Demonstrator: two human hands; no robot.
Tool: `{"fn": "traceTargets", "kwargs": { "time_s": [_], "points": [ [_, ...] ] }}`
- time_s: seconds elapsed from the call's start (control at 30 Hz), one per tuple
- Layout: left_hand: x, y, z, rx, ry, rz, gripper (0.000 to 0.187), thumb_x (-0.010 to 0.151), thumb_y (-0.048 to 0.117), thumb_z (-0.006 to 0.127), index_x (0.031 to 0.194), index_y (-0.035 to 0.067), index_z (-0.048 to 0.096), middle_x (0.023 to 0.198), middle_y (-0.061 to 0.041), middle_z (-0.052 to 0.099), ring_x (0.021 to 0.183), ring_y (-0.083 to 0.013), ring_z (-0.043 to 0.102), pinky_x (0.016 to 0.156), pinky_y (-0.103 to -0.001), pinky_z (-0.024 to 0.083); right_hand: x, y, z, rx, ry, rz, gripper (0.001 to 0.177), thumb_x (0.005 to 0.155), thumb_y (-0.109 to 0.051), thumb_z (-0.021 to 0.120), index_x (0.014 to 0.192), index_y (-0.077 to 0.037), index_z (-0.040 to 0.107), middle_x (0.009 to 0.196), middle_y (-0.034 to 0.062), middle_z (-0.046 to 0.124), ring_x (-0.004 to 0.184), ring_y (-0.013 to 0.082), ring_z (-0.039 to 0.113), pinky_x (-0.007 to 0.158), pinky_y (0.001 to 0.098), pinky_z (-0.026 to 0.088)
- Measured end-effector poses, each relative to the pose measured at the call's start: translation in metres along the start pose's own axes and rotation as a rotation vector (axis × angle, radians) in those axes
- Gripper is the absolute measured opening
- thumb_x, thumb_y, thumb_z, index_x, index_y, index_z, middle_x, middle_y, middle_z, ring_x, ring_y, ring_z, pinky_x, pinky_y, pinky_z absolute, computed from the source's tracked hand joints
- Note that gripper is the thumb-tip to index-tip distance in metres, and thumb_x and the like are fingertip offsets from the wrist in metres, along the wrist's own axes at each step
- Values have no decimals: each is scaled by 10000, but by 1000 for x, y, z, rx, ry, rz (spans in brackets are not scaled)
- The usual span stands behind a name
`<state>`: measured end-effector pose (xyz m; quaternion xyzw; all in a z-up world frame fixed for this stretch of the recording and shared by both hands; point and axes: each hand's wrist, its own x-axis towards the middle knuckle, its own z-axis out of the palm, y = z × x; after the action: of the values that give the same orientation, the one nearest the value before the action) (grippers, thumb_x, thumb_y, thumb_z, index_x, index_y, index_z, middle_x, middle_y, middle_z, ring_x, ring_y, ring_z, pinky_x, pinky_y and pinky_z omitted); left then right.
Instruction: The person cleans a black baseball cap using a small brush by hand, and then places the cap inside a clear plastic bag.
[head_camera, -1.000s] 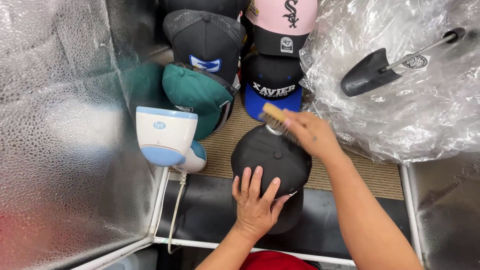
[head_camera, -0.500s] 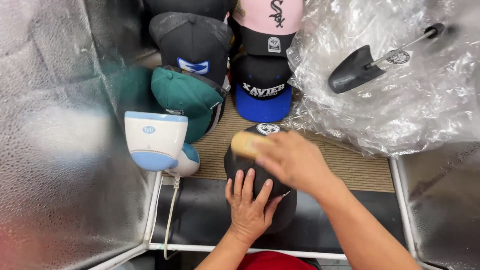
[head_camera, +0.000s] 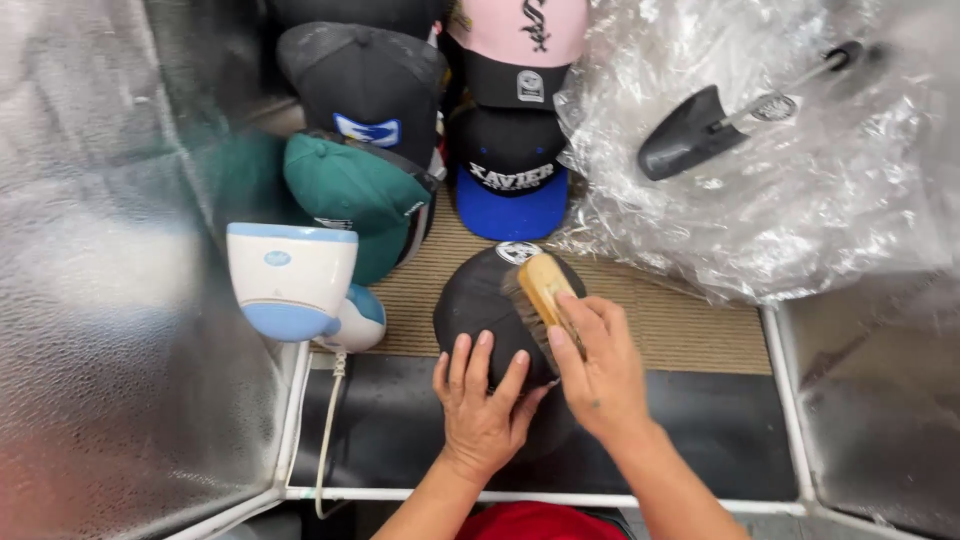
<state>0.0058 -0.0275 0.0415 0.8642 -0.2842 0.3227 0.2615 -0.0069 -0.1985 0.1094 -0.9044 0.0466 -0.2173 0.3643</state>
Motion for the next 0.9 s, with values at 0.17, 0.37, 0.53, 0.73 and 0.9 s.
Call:
{"fn": "traceTargets", "kwargs": {
  "time_s": [0.17,0.37,0.53,0.73,0.9],
  "points": [
    [8,0,-1,-4,25,4,397,999,462,647,1337,253,629,1494,-196,513,1414,-418,459,1127,-565,347,-26,76,25,169,17,604,548,1014,-447,390,1432,-119,524,1372,95,610,1245,259,585,1036,411,426],
    [8,-1,-8,-22,-1,13,405,992,451,667,1340,245,642,1480,-209,522,1399,-429,468,1116,-562,353,-30,30,-7,69,66,330,510,988,-360,493,1396,-59,544,1377,162,565,1267,305,545,1063,427,420],
    [-1,5,-14,-33,-10,16,424,1019,426,621,1399,238,609,1474,-215,532,1386,-431,486,1113,-575,368,-15,2,4,-143,-24,-182,355,978,-310,637,1286,-136,656,1238,192,591,1065,362,623,851,457,528],
    [13,5,-24,-51,-32,21,379,992,423,662,1327,245,674,1467,-187,541,1380,-402,488,1098,-539,377,-19,88,6,49,-131,699,545,1002,-489,390,1380,-163,607,1322,69,677,1205,288,626,994,415,436],
    [15,4,-25,-53,-61,4,369,1011,399,644,1347,248,653,1461,-191,545,1370,-415,497,1084,-567,386,7,37,-26,38,67,251,454,999,-371,565,1352,-98,652,1291,99,668,1210,252,618,1020,393,449]
  ]
}}
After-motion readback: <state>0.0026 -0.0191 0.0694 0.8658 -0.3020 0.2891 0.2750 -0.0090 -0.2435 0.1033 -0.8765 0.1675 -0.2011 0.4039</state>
